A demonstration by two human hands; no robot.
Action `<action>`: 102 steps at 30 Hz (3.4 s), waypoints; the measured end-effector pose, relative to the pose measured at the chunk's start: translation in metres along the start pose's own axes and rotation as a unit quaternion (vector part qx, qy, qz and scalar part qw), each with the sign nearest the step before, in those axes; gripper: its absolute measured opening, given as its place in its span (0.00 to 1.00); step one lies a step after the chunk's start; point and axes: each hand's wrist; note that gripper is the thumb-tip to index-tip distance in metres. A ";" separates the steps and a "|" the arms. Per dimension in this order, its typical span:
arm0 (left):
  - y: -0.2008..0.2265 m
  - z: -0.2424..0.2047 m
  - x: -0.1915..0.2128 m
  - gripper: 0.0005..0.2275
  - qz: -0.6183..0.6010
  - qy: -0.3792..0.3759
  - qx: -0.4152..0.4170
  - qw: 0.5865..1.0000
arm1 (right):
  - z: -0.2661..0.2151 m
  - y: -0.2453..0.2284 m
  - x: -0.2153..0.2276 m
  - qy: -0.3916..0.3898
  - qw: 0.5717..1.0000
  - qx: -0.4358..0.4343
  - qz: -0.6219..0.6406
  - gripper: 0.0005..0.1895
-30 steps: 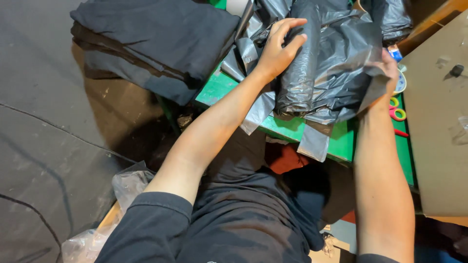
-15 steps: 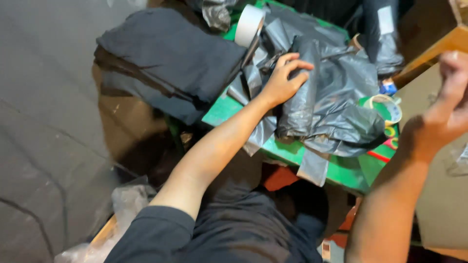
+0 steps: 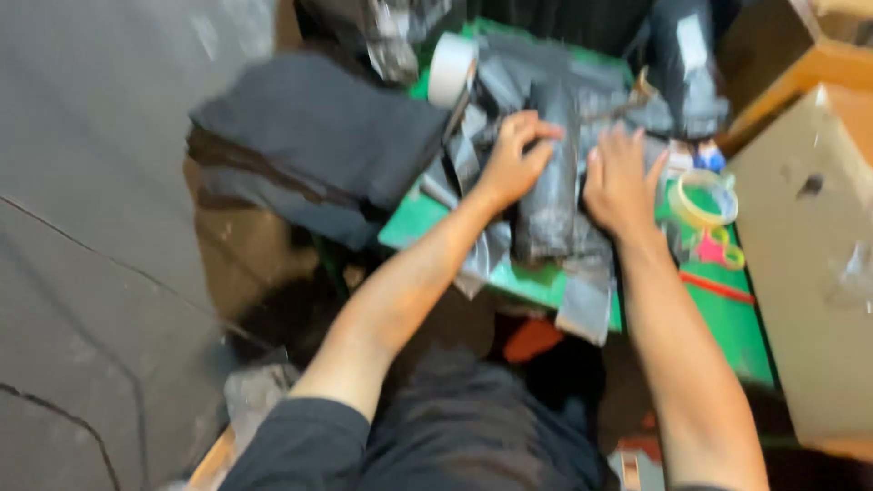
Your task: Packing t-shirts into plastic mailers and bags for shipping
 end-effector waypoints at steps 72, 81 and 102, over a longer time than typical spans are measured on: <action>0.019 -0.012 0.002 0.17 0.081 0.009 0.021 0.996 | -0.011 -0.021 0.007 -0.103 0.986 -0.124 0.039 0.31; 0.022 -0.013 0.002 0.17 0.072 0.012 0.027 0.997 | -0.010 -0.019 0.005 -0.094 0.988 -0.118 0.037 0.32; 0.001 -0.004 -0.001 0.16 0.072 0.003 0.076 0.994 | -0.014 0.007 -0.019 0.011 0.997 -0.074 -0.002 0.20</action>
Point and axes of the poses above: each hand's wrist, its own z-axis towards the middle knuckle, its own x-axis out of the back of the hand, y = z × x, and after that the axes turned 10 degrees about x, right-handed
